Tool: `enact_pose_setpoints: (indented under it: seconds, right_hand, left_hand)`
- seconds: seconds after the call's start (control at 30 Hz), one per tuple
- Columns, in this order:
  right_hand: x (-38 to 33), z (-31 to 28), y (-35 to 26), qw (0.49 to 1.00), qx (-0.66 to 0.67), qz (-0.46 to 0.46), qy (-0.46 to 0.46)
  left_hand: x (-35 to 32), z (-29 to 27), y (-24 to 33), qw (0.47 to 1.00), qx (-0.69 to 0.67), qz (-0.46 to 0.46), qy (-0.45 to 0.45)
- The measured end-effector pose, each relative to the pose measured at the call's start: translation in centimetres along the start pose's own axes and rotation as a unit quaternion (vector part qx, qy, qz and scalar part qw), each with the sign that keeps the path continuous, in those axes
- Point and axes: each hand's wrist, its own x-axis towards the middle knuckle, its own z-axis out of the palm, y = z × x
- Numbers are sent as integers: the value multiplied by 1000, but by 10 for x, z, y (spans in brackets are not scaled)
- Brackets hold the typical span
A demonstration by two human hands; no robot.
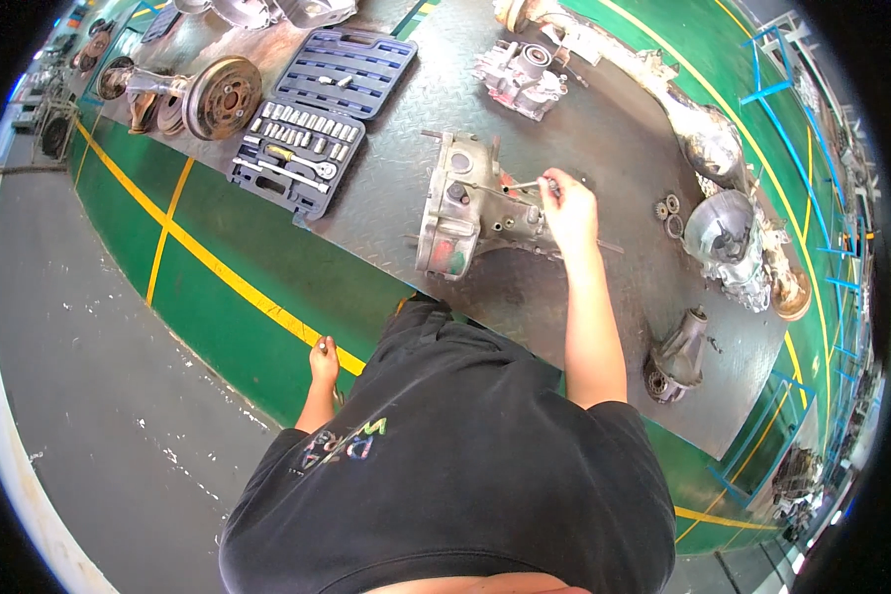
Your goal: Disassemble a vehicle transmission component using tools and manual manipulation.
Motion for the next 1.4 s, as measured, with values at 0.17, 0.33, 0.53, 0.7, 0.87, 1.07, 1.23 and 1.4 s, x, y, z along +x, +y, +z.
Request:
enact_pose_setpoints:
  seconds: [0.17,0.33,0.53,0.7,0.87,1.07,1.23,1.4]
  right_hand:
    - [-7,34,8,999,-33,-3,-26]
    - [-5,38,14,993,-39,-54,-101]
    - [-9,47,59,992,59,-29,-112]
    - [-19,23,136,874,368,304,97]
    - [-22,-18,172,935,121,76,323]
    - [-39,-7,151,916,264,161,256]
    - [-41,16,139,945,199,151,213]
    - [-40,7,138,976,37,130,170]
  left_hand:
    - [-2,-1,3,999,-13,20,20]
    - [2,6,6,1000,-21,15,5]
    - [11,9,10,999,-30,4,-22]
    - [13,2,16,999,-22,29,-7]
    - [11,-1,20,998,-16,50,-18]
    - [9,3,23,996,20,38,-72]
    - [13,4,30,996,19,39,-80]
    - [19,5,37,992,63,57,-95]
